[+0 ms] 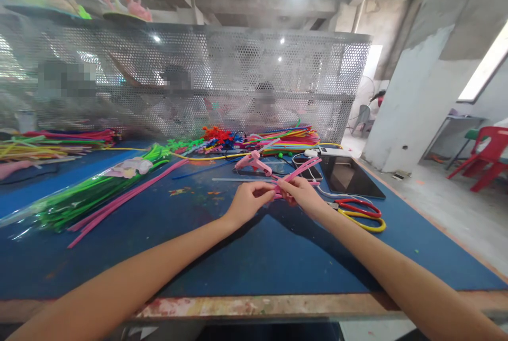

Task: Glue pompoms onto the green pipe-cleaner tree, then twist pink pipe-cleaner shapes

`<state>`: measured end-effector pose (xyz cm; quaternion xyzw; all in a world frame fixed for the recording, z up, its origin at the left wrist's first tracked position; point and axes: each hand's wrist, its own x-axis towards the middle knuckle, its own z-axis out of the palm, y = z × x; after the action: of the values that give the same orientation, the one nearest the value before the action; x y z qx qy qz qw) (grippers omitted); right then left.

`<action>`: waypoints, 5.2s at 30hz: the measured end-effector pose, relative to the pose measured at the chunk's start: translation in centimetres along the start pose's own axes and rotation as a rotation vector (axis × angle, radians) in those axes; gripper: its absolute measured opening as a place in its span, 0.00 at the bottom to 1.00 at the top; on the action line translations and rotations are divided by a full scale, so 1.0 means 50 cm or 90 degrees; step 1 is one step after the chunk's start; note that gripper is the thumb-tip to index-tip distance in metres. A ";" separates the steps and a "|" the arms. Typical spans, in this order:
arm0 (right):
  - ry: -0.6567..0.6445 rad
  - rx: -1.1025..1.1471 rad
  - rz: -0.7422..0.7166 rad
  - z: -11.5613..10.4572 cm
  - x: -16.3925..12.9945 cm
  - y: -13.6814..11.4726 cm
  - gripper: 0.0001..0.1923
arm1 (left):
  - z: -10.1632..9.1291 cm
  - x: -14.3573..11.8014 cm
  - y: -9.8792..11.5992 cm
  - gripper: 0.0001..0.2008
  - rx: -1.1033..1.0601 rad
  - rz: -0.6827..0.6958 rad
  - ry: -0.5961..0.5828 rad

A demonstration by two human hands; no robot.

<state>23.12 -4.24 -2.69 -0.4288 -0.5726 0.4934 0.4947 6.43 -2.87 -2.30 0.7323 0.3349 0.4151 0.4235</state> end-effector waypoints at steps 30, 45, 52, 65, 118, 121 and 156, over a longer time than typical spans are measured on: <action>0.030 -0.153 -0.097 0.000 -0.002 0.006 0.20 | 0.007 -0.003 -0.005 0.18 -0.152 -0.101 -0.042; 0.055 -0.105 -0.078 -0.001 0.000 0.009 0.19 | 0.003 -0.011 0.002 0.10 0.035 0.052 0.057; -0.182 -0.002 0.085 0.000 -0.013 0.007 0.23 | -0.056 0.010 -0.005 0.13 0.333 0.335 -0.063; -0.342 -0.030 0.100 0.000 -0.018 0.018 0.25 | -0.069 0.010 0.006 0.09 0.547 0.666 -0.138; -0.344 -0.546 -0.402 -0.008 -0.032 -0.009 0.11 | -0.076 0.005 0.063 0.07 0.233 -0.124 -0.406; -0.360 -0.690 -0.578 -0.008 -0.039 -0.015 0.16 | -0.080 0.006 0.058 0.10 0.132 -0.231 -0.486; 0.263 -0.236 -0.284 -0.053 -0.001 -0.026 0.19 | -0.087 0.032 0.025 0.08 -0.344 -0.353 -0.088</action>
<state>25.74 -4.13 -1.33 -0.4666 -0.6198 0.1638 0.6094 3.41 -0.54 0.63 0.5021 0.3698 0.3079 0.7185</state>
